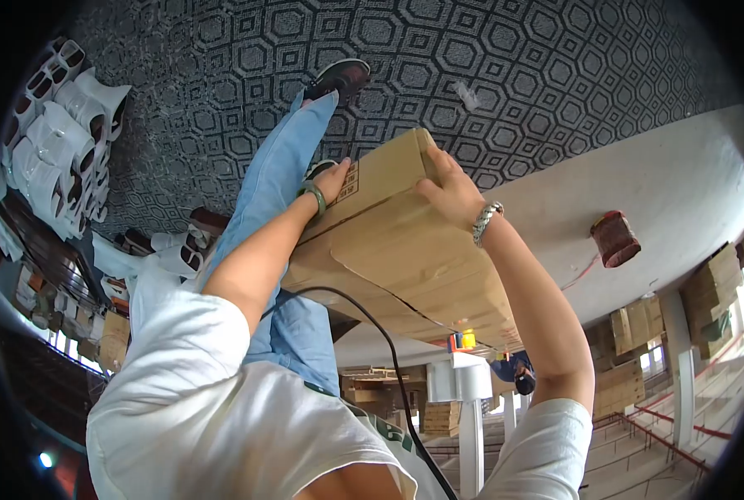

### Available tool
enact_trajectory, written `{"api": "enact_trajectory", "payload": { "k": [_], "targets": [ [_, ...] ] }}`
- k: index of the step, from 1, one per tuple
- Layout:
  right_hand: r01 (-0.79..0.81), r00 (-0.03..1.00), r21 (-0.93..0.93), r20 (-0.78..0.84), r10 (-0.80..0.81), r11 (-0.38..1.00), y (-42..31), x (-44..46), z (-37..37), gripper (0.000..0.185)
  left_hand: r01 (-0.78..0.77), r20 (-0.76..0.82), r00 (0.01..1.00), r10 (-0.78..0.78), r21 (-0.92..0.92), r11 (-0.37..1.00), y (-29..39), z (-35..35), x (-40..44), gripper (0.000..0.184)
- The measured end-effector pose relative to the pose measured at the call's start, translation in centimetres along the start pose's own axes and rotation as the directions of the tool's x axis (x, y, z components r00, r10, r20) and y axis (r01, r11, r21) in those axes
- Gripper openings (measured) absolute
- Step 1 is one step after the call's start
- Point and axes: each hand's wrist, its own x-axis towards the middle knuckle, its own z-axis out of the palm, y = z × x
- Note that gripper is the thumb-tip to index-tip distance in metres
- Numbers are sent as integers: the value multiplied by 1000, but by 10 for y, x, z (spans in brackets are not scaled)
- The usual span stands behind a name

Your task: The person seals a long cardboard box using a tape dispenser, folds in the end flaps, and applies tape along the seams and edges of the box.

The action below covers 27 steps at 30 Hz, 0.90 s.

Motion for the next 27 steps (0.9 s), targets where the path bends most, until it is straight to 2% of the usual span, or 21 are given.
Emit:
{"api": "enact_trajectory", "payload": {
  "k": [4,7,9,11,14,17,21,24,27],
  "targets": [
    [30,999,-244,-34,-39,969,9,17,24,57,80,-77,994,-78,36,996,-5,-4,6,78],
    [-31,997,-150,-78,19,988,-6,0,31,47,125,-80,990,-120,56,991,-2,10,-9,78],
    [-57,986,-87,-160,43,995,-19,-1,20,38,45,-93,995,-41,44,998,4,9,-21,73],
    [134,899,-236,-379,-218,962,5,12,38,27,-75,-170,982,82,47,996,10,8,-28,69],
    [180,823,-314,-471,-317,932,5,17,38,20,-157,-206,965,165,52,986,27,8,-29,63],
    [101,871,-226,-451,-196,969,2,-7,53,17,-161,-187,968,168,51,986,41,15,-42,59],
    [69,848,-174,-508,-150,982,-7,16,31,16,-288,-246,919,309,116,951,56,27,-85,57],
    [-1,863,-140,-501,-70,990,-10,9,38,23,-368,-156,901,404,217,904,76,22,-128,64],
    [37,828,-153,-549,-116,988,-7,14,43,23,-351,-164,899,407,289,891,100,22,-143,66]
  ]
}}
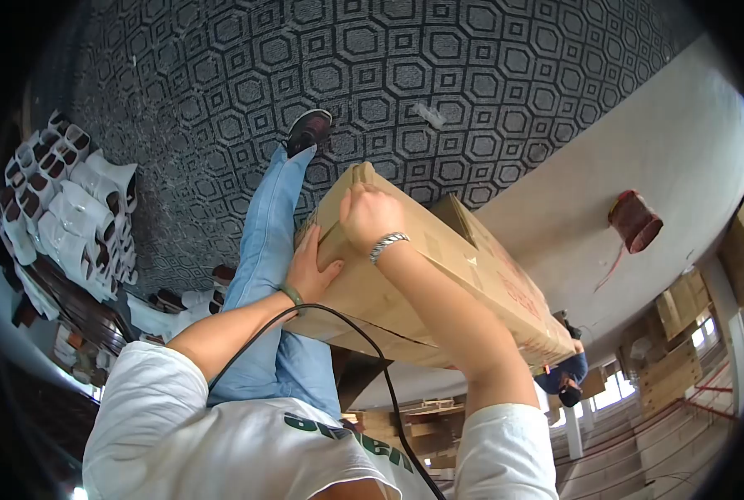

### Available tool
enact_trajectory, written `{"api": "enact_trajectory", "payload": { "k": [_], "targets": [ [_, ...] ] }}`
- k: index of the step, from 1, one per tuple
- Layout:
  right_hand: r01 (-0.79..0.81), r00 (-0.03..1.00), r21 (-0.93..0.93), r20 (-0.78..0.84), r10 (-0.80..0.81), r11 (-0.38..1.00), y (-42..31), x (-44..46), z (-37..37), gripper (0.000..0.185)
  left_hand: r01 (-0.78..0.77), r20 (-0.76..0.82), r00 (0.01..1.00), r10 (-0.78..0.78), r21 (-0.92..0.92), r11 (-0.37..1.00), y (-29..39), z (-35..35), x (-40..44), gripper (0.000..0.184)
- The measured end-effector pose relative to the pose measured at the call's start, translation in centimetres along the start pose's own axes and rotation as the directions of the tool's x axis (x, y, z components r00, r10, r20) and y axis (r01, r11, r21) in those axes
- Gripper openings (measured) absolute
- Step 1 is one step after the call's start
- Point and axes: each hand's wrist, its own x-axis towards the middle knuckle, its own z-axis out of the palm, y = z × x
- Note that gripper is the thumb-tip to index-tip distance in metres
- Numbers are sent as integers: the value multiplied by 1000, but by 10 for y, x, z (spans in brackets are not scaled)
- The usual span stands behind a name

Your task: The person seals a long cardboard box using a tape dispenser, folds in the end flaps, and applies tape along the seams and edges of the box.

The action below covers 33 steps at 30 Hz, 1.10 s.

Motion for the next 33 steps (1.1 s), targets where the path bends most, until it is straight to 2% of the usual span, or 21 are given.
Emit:
{"api": "enact_trajectory", "payload": {
  "k": [3,7,9,10,12,13,15,16,17,18,19,20,21,22,24,25,27,33],
  "targets": [
    [45,998,-2,-52,-45,999,7,-2,6,24,7,-16,1000,-6,65,998,13,3,-2,67],
    [76,994,32,-85,-73,997,10,0,16,27,36,-33,999,-35,33,999,6,5,0,72],
    [-69,985,65,160,58,995,1,3,-14,31,19,-51,999,-16,54,998,7,2,0,72],
    [-160,929,152,359,96,975,12,17,-27,33,2,-53,999,1,64,998,8,2,-2,73],
    [-296,955,534,153,254,792,57,52,-48,38,-20,-69,997,26,80,997,8,2,-4,73],
    [-287,958,530,153,243,798,70,59,-27,38,-18,-80,996,25,76,997,6,1,-2,73],
    [-180,977,171,149,155,969,144,99,-9,38,-34,-80,996,43,111,993,3,0,-2,77],
    [-117,980,-21,160,119,993,168,111,13,38,-41,-71,996,50,128,991,1,1,-4,79],
    [-49,980,-210,177,87,977,168,119,46,38,-49,-57,997,58,147,988,1,0,-7,81],
    [28,979,-389,199,54,921,123,108,99,38,-44,-60,997,53,144,989,0,-1,-8,81],
    [105,975,-552,222,24,827,135,116,119,38,-57,-41,997,63,137,989,1,-2,-8,83],
    [114,975,-553,224,15,826,125,112,114,38,-69,-29,997,73,131,989,2,-2,-7,85],
    [-92,886,-220,427,180,971,113,100,110,39,-78,-25,996,82,126,989,3,-1,-4,87],
    [-387,716,90,656,238,918,100,90,106,41,-86,-1,996,87,129,988,5,-5,-4,89],
    [-445,682,91,679,271,891,97,84,98,41,-34,57,998,35,-8,999,27,-6,17,97],
    [-469,674,99,683,283,877,96,83,96,42,-22,66,998,23,-15,1000,36,-5,25,97],
    [-491,687,132,667,289,861,95,82,90,43,-143,4,990,143,-37,989,48,-4,49,91],
    [-561,709,253,638,300,788,89,71,51,48,-103,-73,991,115,145,984,56,-2,45,82]
  ]
}}
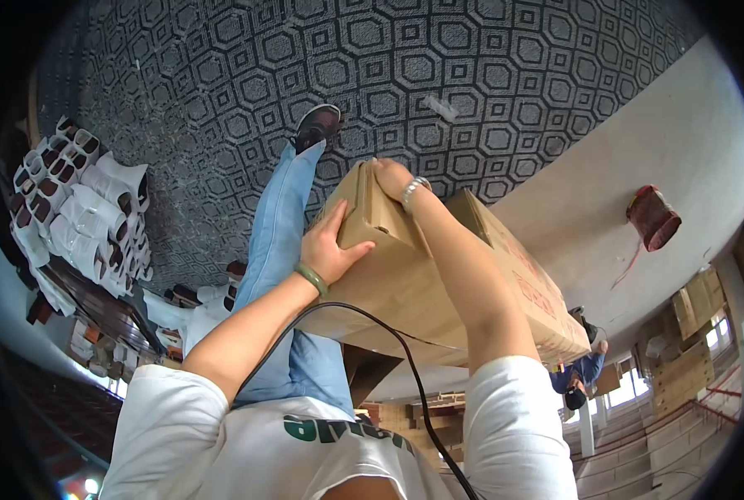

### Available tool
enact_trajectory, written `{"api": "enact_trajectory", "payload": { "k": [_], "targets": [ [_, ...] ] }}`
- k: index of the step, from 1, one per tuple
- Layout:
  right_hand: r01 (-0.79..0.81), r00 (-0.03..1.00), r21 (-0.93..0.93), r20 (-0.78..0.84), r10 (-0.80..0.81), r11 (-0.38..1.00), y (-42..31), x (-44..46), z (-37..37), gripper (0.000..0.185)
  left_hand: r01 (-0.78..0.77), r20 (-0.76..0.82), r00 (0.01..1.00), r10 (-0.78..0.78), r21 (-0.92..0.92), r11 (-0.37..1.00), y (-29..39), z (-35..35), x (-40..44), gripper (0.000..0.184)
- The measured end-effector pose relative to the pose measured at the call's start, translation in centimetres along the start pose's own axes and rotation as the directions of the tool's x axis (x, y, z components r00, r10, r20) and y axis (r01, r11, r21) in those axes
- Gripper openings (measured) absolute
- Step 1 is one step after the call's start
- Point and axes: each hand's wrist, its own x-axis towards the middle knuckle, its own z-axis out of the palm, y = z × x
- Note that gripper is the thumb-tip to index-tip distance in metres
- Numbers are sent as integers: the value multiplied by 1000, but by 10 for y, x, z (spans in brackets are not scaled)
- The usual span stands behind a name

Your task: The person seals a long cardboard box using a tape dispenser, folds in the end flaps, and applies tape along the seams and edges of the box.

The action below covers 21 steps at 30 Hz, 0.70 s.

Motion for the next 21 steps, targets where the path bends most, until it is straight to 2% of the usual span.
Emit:
{"api": "enact_trajectory", "payload": {
  "k": [4,5,9,15,21],
  "targets": [
    [373,919,3,-139,-369,928,20,-85,8,47,-23,-36,999,30,168,985,-5,2,-2,72],
    [368,920,21,-152,-361,929,17,-103,9,47,-36,-18,999,40,178,983,-6,4,-6,72],
    [165,943,-210,-254,-217,964,-13,-145,7,57,-53,-75,995,66,171,984,-10,6,-1,67],
    [211,908,-226,-314,-276,951,-8,-139,20,66,-83,-43,995,91,152,985,-12,2,-3,64],
    [399,880,-248,-167,-445,883,2,-109,10,73,-210,-48,977,208,-35,977,-16,8,6,71]
  ]
}}
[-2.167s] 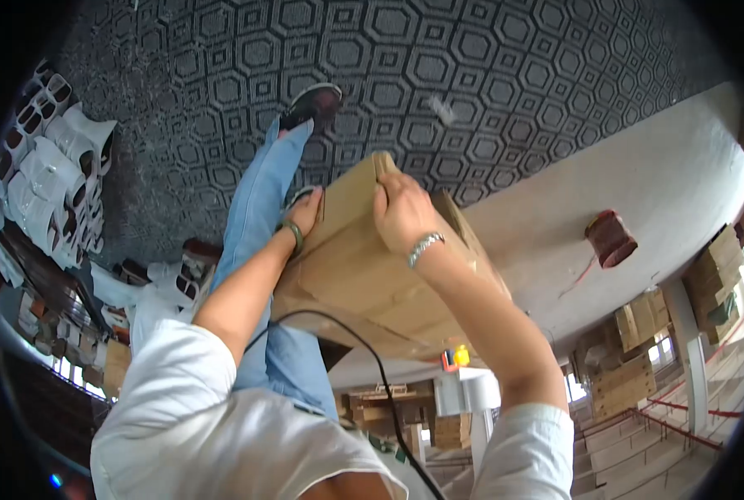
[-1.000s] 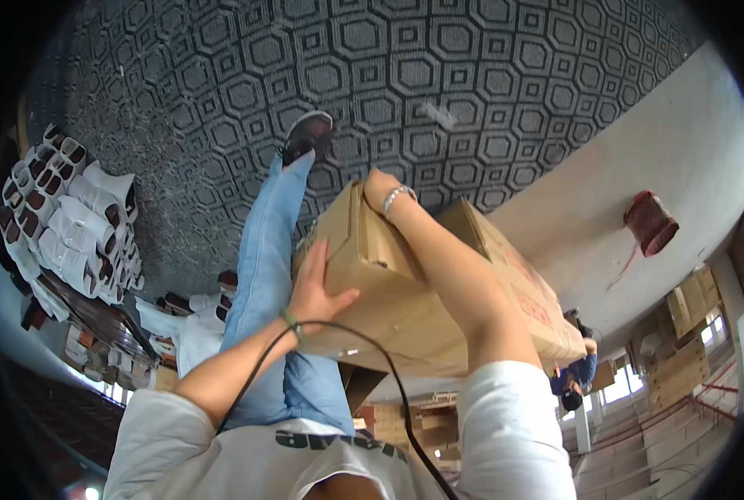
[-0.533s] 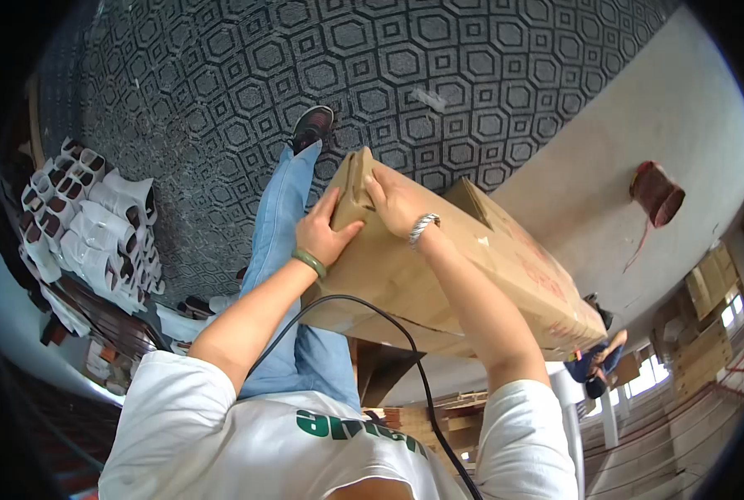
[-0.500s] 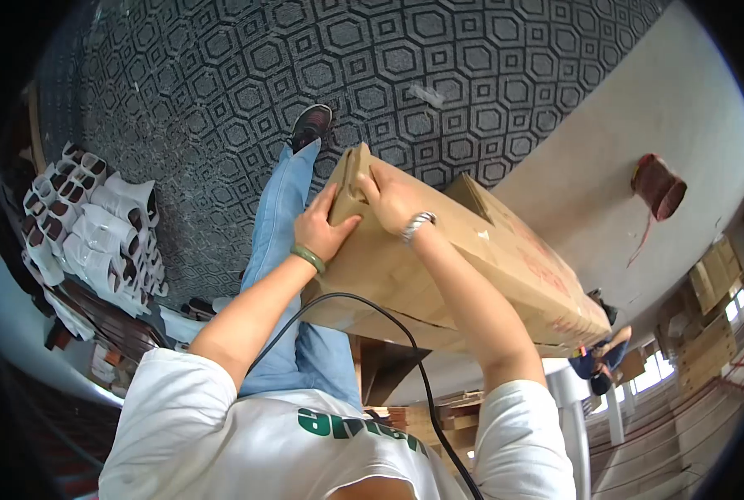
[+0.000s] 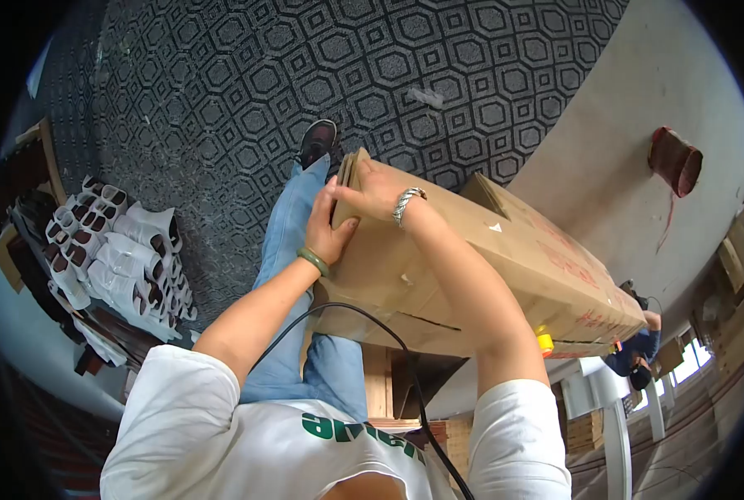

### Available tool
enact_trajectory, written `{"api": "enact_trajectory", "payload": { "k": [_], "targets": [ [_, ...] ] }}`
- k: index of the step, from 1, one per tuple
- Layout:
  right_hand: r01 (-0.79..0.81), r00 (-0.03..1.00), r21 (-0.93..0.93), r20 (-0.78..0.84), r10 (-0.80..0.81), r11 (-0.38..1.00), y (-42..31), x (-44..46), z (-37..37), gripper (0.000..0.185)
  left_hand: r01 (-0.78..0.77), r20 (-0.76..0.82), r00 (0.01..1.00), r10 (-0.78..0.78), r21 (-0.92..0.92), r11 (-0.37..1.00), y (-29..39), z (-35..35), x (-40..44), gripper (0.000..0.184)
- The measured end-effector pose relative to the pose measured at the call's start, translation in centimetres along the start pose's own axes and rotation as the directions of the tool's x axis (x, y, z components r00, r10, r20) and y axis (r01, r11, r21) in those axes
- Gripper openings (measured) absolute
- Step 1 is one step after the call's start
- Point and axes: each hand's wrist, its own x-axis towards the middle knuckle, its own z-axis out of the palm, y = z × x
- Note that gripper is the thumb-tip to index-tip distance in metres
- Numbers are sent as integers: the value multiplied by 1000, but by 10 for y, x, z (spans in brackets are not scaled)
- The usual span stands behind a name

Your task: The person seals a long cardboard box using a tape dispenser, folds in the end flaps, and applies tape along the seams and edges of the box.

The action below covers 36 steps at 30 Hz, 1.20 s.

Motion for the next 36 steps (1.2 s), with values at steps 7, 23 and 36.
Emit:
{"api": "enact_trajectory", "payload": {
  "k": [7,23,36],
  "targets": [
    [104,942,-107,328,-64,989,-11,36,-26,77,89,238,969,-65,-92,992,25,-19,41,82],
    [-161,984,330,-16,176,930,-11,20,1,68,-156,782,613,-108,254,954,44,-44,109,48],
    [-95,333,990,-67,941,104,-11,-264,278,38,57,738,630,-241,265,962,54,-43,110,55]
  ]
}}
